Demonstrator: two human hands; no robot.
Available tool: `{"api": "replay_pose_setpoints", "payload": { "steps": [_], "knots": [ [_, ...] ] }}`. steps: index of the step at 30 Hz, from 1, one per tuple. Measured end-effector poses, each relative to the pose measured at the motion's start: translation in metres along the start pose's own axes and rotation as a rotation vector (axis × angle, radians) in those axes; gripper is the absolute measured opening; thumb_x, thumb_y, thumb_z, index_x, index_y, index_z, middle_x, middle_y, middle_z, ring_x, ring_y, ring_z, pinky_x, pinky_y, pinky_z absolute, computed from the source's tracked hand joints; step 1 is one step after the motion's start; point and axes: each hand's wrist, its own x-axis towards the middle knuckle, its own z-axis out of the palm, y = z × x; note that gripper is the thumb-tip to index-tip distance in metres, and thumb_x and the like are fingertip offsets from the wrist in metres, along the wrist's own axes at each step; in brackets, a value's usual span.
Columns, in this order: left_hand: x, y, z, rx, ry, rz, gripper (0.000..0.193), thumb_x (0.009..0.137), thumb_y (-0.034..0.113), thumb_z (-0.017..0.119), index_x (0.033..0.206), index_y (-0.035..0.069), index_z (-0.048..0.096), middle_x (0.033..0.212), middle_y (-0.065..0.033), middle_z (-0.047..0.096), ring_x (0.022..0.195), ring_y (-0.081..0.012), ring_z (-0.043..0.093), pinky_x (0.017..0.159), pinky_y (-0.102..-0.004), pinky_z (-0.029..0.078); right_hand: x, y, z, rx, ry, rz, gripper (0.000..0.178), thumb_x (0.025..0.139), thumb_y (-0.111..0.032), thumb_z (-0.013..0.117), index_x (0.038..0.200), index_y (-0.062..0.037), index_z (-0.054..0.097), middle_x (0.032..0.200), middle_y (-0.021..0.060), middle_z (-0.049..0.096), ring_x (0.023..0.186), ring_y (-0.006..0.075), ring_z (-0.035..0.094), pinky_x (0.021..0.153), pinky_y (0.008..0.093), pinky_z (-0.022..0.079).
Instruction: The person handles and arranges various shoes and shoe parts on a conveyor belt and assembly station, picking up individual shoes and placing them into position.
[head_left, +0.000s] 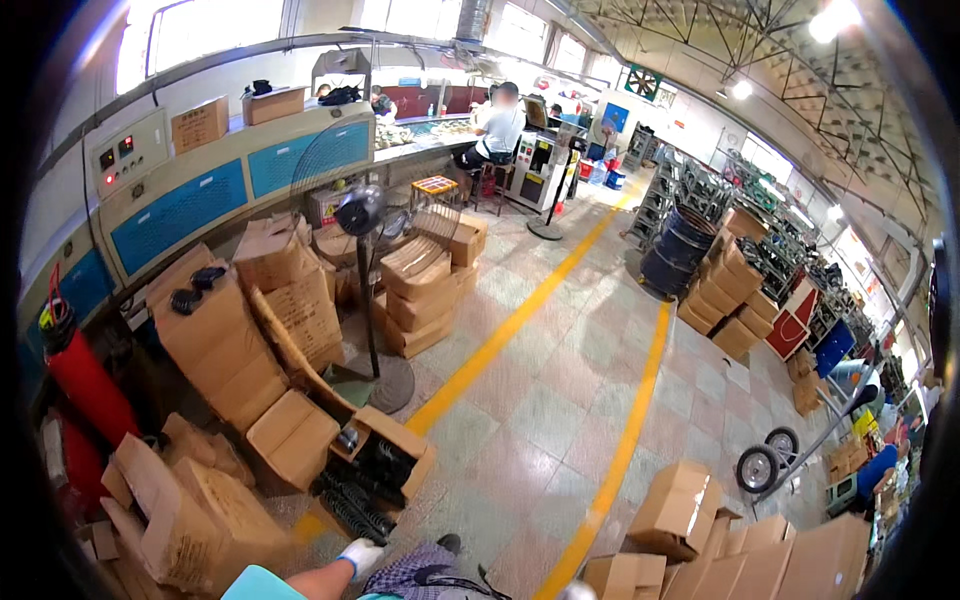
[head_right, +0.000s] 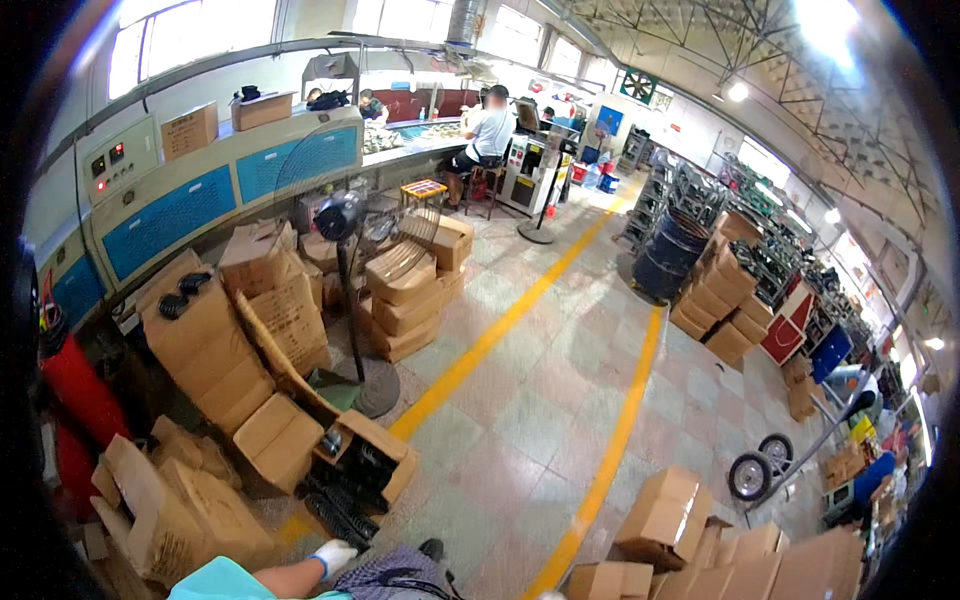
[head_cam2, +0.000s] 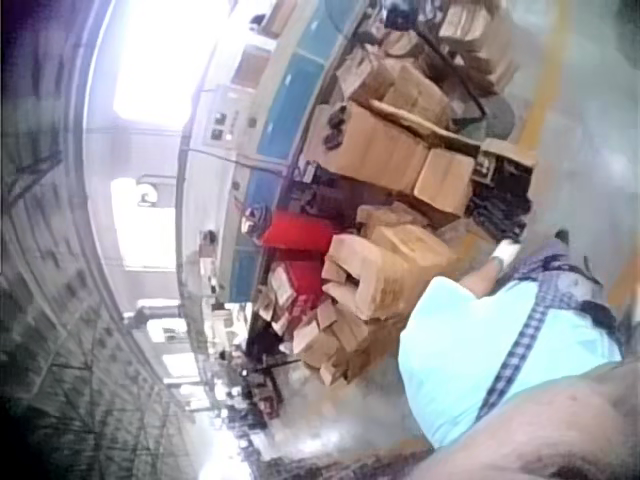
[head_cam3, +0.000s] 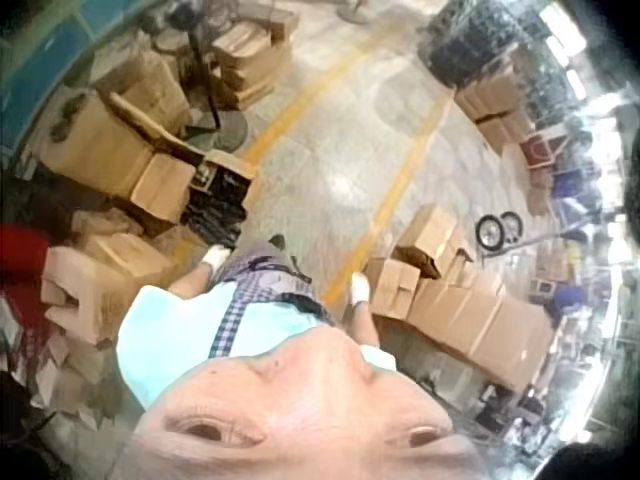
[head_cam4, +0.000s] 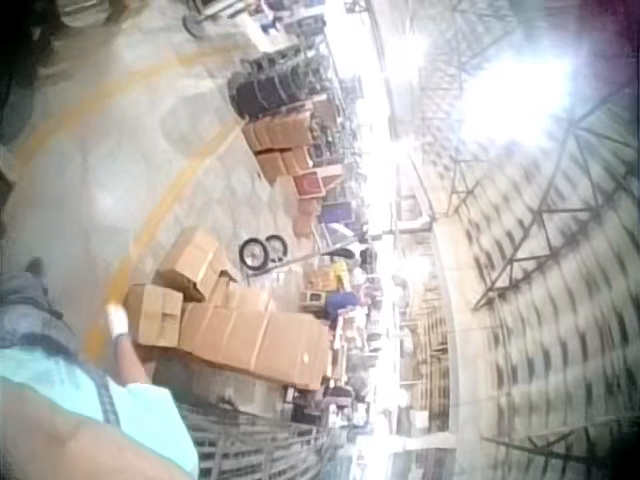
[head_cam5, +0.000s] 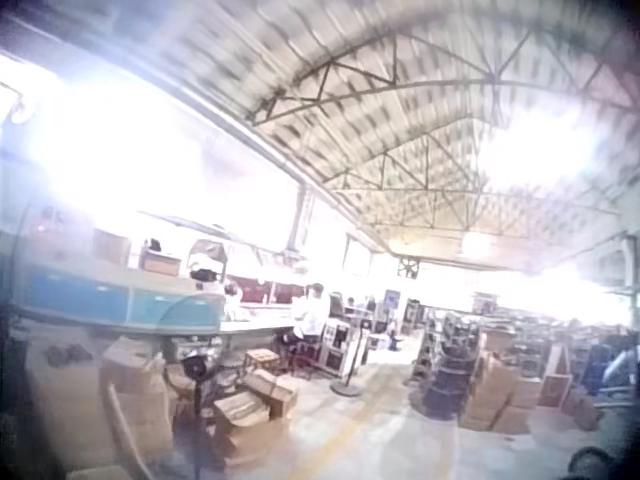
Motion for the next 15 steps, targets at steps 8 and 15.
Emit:
{"api": "replay_pose_setpoints", "payload": {
  "steps": [8,15],
  "knots": [
    [0.122,0.213,0.013,0.092,-0.1,0.291,0.068,0.103,0.036,0.069,0.155,-0.004,0.051,0.135,-0.0148,0.07,0.107,-0.0222,0.068,0.09,-0.0363,0.055,0.214,-0.079,-0.005,-0.143,-0.24,0.131,0.017,0.087,-0.022,0.065,0.079,-0.0101,0.075,0.083,0.0213,0.075,0.077,0.0386,0.074,0.069,0.0517,0.058],
    [0.319,0.28,-0.005,-0.061,-0.046,-0.008,0.04,0.103,0.034,0.069,0.122,0.0,0.073,0.098,-0.0106,0.074,0.084,-0.0262,0.066,0.08,-0.0406,0.051,0.455,-0.092,-0.014,-0.365,-0.364,0.12,0.019,0.086,-0.024,0.067,0.077,-0.011,0.078,0.083,0.0197,0.077,0.077,0.0379,0.076,0.068,0.0505,0.06]
  ]
}}
